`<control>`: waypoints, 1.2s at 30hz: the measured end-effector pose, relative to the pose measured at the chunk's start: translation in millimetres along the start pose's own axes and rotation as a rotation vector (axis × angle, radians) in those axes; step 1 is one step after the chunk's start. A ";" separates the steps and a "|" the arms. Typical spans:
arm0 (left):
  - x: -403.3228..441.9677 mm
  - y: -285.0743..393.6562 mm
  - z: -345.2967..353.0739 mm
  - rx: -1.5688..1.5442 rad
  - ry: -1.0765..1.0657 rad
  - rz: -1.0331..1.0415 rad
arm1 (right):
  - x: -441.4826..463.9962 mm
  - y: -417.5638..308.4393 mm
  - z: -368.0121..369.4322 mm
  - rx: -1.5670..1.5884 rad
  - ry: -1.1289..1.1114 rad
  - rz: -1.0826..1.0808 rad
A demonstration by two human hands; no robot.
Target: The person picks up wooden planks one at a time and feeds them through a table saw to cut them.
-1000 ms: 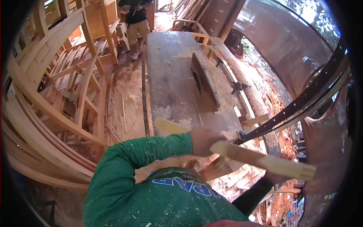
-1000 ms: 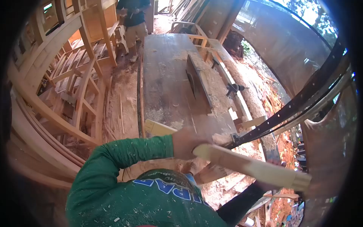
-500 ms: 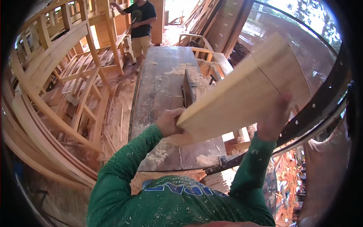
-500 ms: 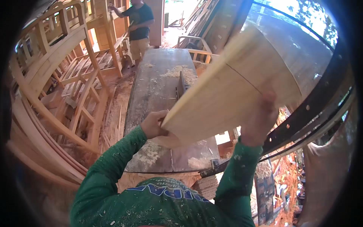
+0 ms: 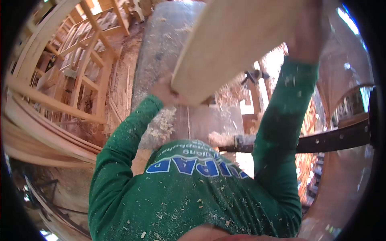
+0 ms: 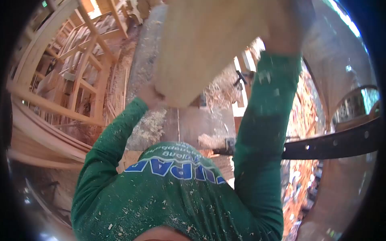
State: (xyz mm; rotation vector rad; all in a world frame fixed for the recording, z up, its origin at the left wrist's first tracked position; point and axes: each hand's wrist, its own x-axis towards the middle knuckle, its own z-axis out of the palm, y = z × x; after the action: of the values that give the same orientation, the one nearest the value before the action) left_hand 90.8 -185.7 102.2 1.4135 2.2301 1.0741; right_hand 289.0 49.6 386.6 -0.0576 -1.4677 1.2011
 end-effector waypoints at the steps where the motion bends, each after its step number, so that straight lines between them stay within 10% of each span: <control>1: 14.7 -5.2 4.2 0.044 -0.014 0.014 | 9.4 11.0 5.7 -0.023 -0.021 0.009; 9: 74.2 -58.7 51.5 0.196 0.056 0.011 | 46.0 107.9 14.3 -0.219 -0.089 0.102; 12: 87.3 -73.1 69.2 -0.277 0.026 -0.265 | 48.8 136.0 6.6 -0.280 -0.103 0.130; 36: 146.2 -75.0 84.4 -0.050 0.176 -0.204 | 15.2 281.2 -26.8 -0.571 -0.214 0.362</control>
State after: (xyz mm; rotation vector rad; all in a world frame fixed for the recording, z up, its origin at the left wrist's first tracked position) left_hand 22.1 -40.1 11.6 1.0807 2.3879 1.2142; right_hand 144.6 207.8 201.8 -0.6214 -2.0145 1.0524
